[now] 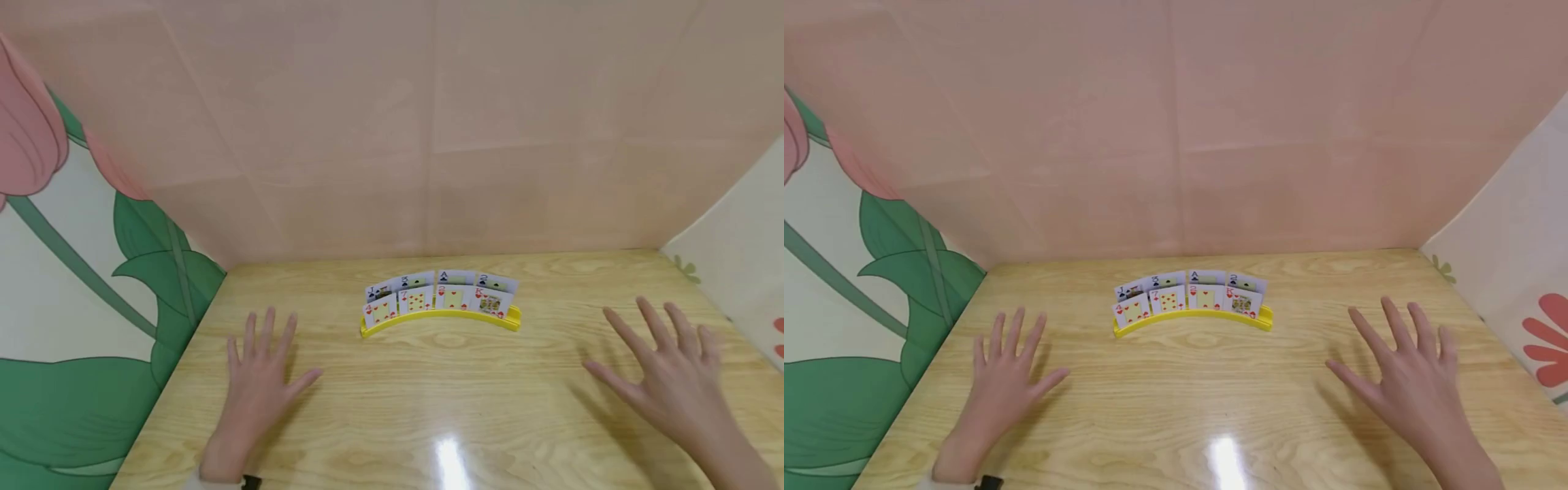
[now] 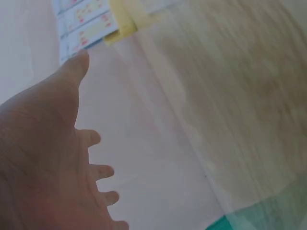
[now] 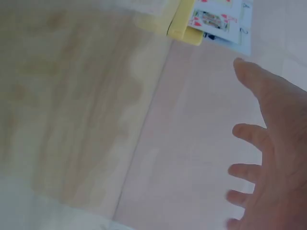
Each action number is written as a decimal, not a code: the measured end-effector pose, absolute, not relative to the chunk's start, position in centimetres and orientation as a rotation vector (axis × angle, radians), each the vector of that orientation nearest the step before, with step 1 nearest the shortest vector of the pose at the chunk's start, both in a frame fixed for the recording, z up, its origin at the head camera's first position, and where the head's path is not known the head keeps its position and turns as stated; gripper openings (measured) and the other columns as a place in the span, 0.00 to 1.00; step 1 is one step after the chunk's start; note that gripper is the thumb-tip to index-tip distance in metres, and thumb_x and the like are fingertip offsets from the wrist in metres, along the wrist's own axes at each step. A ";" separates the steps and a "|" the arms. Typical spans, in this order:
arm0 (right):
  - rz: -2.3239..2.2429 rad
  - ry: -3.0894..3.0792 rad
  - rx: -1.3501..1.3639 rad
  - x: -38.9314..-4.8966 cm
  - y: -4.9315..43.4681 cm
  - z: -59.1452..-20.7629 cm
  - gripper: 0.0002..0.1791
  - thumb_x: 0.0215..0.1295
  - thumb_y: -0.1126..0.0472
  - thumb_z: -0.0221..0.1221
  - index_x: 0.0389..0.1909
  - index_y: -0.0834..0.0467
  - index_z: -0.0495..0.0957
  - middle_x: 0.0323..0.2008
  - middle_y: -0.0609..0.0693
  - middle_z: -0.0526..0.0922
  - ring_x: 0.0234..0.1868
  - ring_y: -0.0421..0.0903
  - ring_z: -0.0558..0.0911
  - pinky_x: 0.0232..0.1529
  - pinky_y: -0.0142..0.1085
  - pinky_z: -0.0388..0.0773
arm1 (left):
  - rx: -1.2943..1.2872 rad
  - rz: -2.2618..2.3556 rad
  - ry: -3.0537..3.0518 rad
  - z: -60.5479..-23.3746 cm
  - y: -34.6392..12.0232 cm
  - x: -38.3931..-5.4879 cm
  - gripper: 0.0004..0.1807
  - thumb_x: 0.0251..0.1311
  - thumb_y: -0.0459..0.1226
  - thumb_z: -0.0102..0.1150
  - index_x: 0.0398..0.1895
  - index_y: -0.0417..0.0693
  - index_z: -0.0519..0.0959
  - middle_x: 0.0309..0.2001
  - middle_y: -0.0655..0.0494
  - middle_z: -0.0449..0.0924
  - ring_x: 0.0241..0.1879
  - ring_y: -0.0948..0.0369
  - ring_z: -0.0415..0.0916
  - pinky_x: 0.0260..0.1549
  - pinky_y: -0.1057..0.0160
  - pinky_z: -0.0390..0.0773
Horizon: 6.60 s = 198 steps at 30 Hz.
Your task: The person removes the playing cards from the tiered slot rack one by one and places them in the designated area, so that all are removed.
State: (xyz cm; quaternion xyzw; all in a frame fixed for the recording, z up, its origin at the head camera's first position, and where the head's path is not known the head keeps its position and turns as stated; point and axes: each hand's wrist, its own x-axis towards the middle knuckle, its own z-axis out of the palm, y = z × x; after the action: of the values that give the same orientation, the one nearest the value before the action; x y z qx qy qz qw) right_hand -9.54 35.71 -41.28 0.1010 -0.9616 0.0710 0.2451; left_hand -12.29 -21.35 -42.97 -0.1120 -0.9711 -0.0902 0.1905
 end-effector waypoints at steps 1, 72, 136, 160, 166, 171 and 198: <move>0.203 -2.615 0.293 -9.8 35.5 -41.2 0.53 0.48 0.35 0.70 0.76 0.44 0.61 0.75 0.64 0.54 0.75 0.67 0.49 0.69 0.72 0.38 | -0.333 -0.266 -2.743 -43.0 -21.2 -12.4 0.52 0.54 0.66 0.62 0.78 0.53 0.58 0.78 0.40 0.47 0.76 0.37 0.38 0.64 0.23 0.44; 0.982 -2.695 0.627 -19.6 25.5 -40.4 0.09 0.63 0.72 0.63 0.43 0.69 0.85 0.33 0.59 0.88 0.29 0.53 0.86 0.25 0.28 0.81 | -0.344 -1.991 -2.482 -46.8 -13.2 -20.6 0.19 0.61 0.22 0.61 0.56 0.37 0.79 0.56 0.43 0.79 0.59 0.50 0.76 0.60 0.55 0.76; 0.952 -2.297 0.376 -18.8 29.2 -32.5 0.13 0.61 0.71 0.64 0.47 0.62 0.83 0.35 0.61 0.85 0.33 0.19 0.76 0.34 0.13 0.72 | -0.392 -1.967 -2.487 -47.3 -13.1 -20.8 0.17 0.63 0.24 0.60 0.55 0.37 0.79 0.54 0.45 0.80 0.56 0.52 0.76 0.59 0.53 0.76; 0.991 -2.406 0.269 -23.7 31.3 -39.6 0.09 0.66 0.70 0.61 0.44 0.67 0.84 0.36 0.66 0.86 0.31 0.24 0.76 0.29 0.15 0.70 | -0.386 -1.924 -2.529 -47.0 -13.2 -20.9 0.17 0.64 0.25 0.59 0.57 0.39 0.78 0.55 0.46 0.79 0.57 0.54 0.77 0.57 0.58 0.77; 1.020 -2.571 0.312 -24.1 31.4 -40.3 0.19 0.60 0.74 0.62 0.53 0.69 0.78 0.43 0.71 0.83 0.38 0.59 0.85 0.30 0.22 0.79 | -0.365 -1.935 -2.530 -47.1 -13.2 -20.8 0.18 0.64 0.25 0.59 0.57 0.41 0.78 0.56 0.48 0.79 0.58 0.55 0.76 0.59 0.56 0.76; 1.018 -2.660 0.343 -24.3 31.6 -40.9 0.22 0.62 0.73 0.62 0.58 0.70 0.76 0.48 0.74 0.80 0.41 0.68 0.84 0.31 0.34 0.84 | -0.377 -1.927 -2.524 -47.2 -13.2 -20.9 0.18 0.64 0.25 0.59 0.57 0.40 0.78 0.55 0.47 0.80 0.56 0.55 0.76 0.57 0.57 0.77; 0.813 -2.917 0.438 -25.1 31.3 -43.4 0.20 0.61 0.69 0.64 0.54 0.70 0.79 0.38 0.65 0.84 0.34 0.53 0.81 0.31 0.41 0.79 | -0.373 -1.930 -2.497 -44.1 -12.5 -19.0 0.17 0.63 0.21 0.57 0.55 0.34 0.78 0.53 0.41 0.80 0.55 0.50 0.77 0.57 0.51 0.77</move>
State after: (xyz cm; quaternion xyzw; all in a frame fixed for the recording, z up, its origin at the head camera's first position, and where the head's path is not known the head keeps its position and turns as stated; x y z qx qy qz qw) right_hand -25.08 31.27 -43.43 0.1429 -0.9526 0.2653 0.0409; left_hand -19.04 -12.52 -44.09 -0.1175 -0.7856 -0.6072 -0.0182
